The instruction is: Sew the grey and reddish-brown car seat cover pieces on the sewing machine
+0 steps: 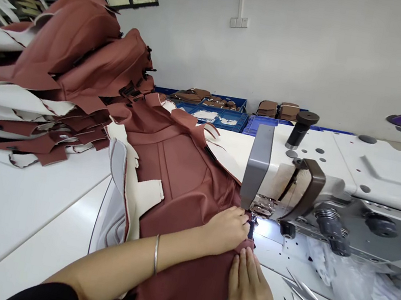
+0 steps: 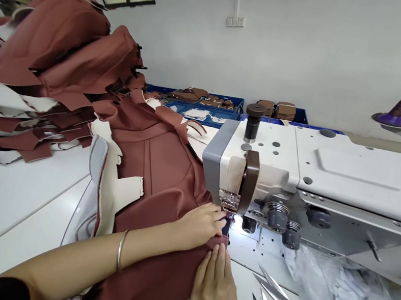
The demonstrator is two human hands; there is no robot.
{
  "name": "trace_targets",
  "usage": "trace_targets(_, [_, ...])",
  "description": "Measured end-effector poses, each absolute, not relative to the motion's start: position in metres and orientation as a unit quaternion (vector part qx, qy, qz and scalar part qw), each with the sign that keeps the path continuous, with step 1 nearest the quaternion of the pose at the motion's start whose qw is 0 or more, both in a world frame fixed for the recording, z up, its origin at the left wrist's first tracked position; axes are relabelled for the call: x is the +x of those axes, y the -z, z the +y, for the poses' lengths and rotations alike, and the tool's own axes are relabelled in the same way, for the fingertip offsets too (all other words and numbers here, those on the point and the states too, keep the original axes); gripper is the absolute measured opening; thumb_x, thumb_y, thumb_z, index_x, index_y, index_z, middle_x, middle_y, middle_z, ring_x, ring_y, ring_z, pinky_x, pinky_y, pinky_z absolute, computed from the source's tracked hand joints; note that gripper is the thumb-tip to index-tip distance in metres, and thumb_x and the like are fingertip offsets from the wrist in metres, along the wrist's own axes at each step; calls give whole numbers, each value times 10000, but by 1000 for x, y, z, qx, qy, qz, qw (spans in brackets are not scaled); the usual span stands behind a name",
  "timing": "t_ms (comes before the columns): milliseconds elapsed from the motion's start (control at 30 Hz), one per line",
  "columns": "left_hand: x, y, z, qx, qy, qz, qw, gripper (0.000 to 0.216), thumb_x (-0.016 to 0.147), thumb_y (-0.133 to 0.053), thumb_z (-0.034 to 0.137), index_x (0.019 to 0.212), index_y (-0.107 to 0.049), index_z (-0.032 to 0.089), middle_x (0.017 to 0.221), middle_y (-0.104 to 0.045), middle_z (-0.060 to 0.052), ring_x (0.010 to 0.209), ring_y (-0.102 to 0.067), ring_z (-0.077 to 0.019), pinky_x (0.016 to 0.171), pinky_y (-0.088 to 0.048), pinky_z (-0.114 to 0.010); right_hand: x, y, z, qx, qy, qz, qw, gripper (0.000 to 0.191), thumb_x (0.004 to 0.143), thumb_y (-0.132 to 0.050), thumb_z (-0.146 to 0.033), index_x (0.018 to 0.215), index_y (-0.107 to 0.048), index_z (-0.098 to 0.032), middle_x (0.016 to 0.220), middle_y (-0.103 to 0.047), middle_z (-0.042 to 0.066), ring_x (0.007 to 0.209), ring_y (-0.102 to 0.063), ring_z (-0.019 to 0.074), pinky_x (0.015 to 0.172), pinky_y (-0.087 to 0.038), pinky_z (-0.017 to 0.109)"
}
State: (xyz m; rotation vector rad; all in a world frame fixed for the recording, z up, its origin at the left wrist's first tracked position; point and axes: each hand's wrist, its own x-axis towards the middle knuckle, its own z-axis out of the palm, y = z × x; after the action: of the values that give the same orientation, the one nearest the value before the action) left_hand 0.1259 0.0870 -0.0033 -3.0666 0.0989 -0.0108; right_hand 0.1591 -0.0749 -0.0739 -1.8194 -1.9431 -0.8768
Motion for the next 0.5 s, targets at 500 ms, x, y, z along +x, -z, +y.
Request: trace_targets(500, [128,3,85,-999,26,3,38,149,896,-468,225,894,-602,160,937,-579,-70,887,-516,-206,747,-348,-333,161,71,-74,-645,305,-682,162,297,792,-382,-24,990,-596,27,1060,-597,296,1104,-536,355,892,-479,519])
